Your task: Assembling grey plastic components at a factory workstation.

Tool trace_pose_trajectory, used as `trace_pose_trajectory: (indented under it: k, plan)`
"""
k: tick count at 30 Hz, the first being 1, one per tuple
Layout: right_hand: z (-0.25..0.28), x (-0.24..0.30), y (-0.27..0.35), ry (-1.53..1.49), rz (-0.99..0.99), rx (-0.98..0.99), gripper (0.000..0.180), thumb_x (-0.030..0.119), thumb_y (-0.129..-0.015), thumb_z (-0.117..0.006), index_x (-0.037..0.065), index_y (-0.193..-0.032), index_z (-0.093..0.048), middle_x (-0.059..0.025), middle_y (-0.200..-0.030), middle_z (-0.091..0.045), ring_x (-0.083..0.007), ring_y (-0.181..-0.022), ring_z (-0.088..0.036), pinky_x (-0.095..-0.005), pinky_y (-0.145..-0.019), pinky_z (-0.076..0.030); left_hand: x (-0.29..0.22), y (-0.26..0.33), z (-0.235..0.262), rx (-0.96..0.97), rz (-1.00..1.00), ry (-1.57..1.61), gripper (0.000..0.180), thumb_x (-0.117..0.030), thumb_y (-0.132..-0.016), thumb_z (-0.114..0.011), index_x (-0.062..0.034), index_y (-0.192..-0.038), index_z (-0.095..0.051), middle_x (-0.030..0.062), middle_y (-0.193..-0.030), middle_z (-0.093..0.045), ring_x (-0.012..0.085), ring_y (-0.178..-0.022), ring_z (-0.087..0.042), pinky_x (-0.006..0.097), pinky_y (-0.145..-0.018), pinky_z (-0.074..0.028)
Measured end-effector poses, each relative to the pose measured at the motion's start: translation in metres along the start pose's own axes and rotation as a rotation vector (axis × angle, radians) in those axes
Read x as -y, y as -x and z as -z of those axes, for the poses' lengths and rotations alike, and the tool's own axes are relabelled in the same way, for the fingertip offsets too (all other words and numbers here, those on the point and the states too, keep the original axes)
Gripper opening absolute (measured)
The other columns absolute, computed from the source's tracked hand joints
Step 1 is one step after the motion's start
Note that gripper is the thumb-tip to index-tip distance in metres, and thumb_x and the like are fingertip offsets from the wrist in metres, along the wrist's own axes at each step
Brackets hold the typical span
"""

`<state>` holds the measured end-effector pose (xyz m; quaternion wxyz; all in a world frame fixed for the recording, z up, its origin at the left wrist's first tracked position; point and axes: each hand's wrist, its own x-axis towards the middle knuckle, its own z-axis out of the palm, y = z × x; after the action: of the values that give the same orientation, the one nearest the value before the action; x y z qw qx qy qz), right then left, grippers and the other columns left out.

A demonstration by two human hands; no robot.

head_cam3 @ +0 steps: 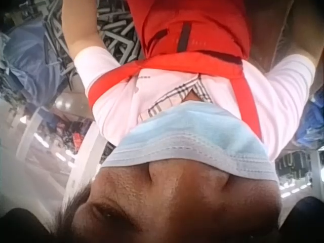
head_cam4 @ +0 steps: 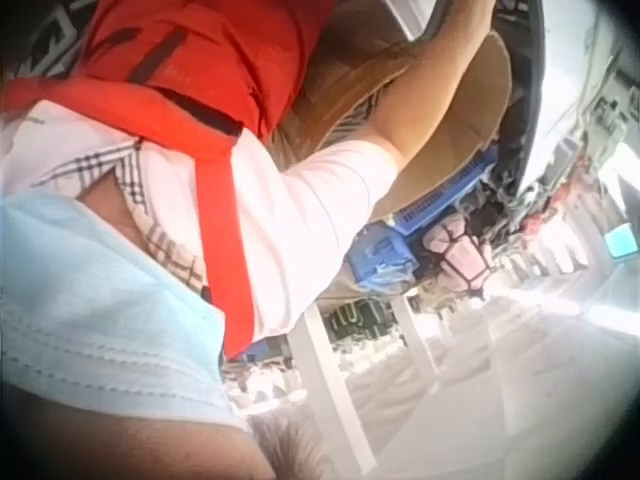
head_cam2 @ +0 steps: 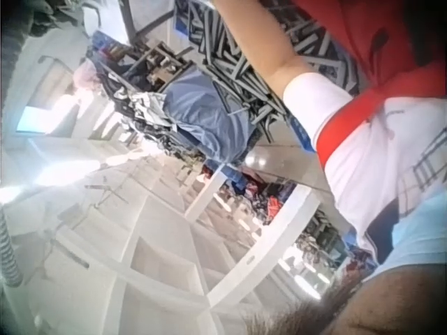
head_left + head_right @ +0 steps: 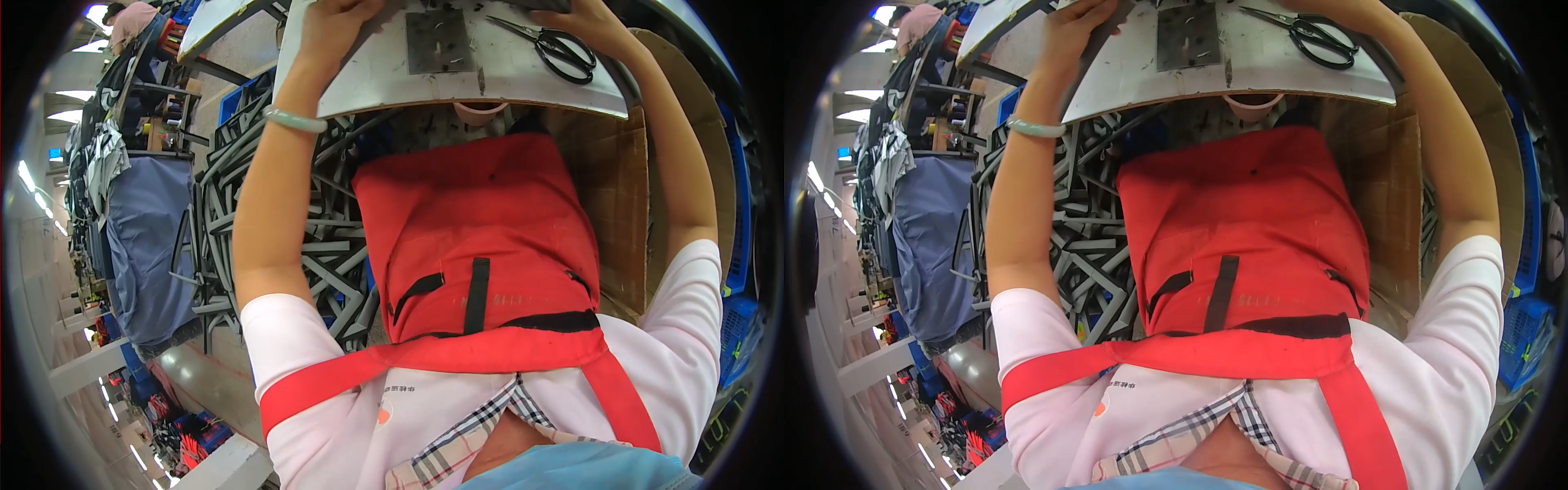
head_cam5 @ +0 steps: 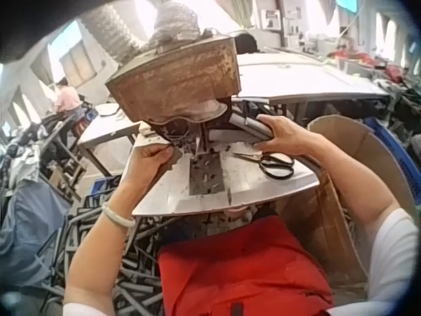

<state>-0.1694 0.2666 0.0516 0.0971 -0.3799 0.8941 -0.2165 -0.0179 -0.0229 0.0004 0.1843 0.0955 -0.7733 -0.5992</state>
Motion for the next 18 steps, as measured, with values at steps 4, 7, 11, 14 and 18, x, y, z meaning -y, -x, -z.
trace_pose_trajectory:
  k: [4, 7, 11, 14, 18]
  plan:
    - [-0.093, 0.001, 0.027, 0.202, 0.493, -0.12, 0.039, 0.01, -0.076, -0.068, 0.003, -0.113, -0.058, -0.0175, -0.118, -0.059, -0.0329, -0.111, -0.057, -0.0386, -0.095, -0.046, -0.031, 0.047, -0.017, 0.195, -0.248, -0.673, 0.022, -0.018, -0.085, -0.066, 0.0037, -0.087, -0.069, 0.0199, -0.072, -0.066, 0.0232, -0.062, -0.062, 0.037, -0.06, -0.048]
    - [-0.171, 0.076, 0.073, 0.39, 1.154, -0.357, 0.021, 0.012, -0.074, -0.064, 0.007, -0.095, -0.064, -0.0126, -0.115, -0.06, -0.0259, -0.11, -0.058, -0.0378, -0.084, -0.052, -0.045, 0.057, -0.068, 0.398, -0.151, -0.546, 0.021, -0.015, -0.083, -0.065, 0.0058, -0.085, -0.067, 0.0245, -0.07, -0.061, 0.0239, -0.057, -0.059, 0.038, -0.057, -0.046]
    - [-0.214, 0.105, 0.046, 0.407, 0.937, -0.498, 0.019, 0.015, -0.075, -0.061, 0.007, -0.092, -0.064, -0.0121, -0.094, -0.065, -0.0257, -0.09, -0.065, -0.0378, -0.074, -0.054, -0.056, 0.063, -0.089, 0.329, -0.245, -0.37, 0.019, -0.012, -0.085, -0.064, 0.0062, -0.087, -0.067, 0.0196, -0.066, -0.062, 0.0194, -0.056, -0.059, 0.035, -0.053, -0.045]
    - [-0.176, 0.091, 0.042, 0.421, 0.754, -0.191, 0.014, 0.009, -0.078, -0.061, 0.005, -0.091, -0.062, -0.0163, -0.08, -0.067, -0.0319, -0.079, -0.068, -0.0418, -0.069, -0.054, -0.016, 0.06, -0.051, 0.276, -0.217, -0.223, 0.03, -0.021, -0.092, -0.061, 0.0068, -0.097, -0.068, 0.0135, -0.075, -0.067, 0.0157, -0.063, -0.06, 0.03, -0.059, -0.047]
    - [-0.09, 0.038, 0.055, 0.059, 0.435, 0.028, 0.059, 0.016, -0.077, -0.074, -0.003, -0.128, -0.052, -0.0256, -0.115, -0.061, -0.0409, -0.109, -0.057, -0.0417, -0.094, -0.046, 0.008, 0.099, -0.001, 0.386, 0.16, -0.424, 0.047, -0.038, -0.101, -0.052, 0.0046, -0.113, -0.067, 0.0088, -0.092, -0.07, 0.0172, -0.095, -0.064, 0.028, -0.087, -0.049]
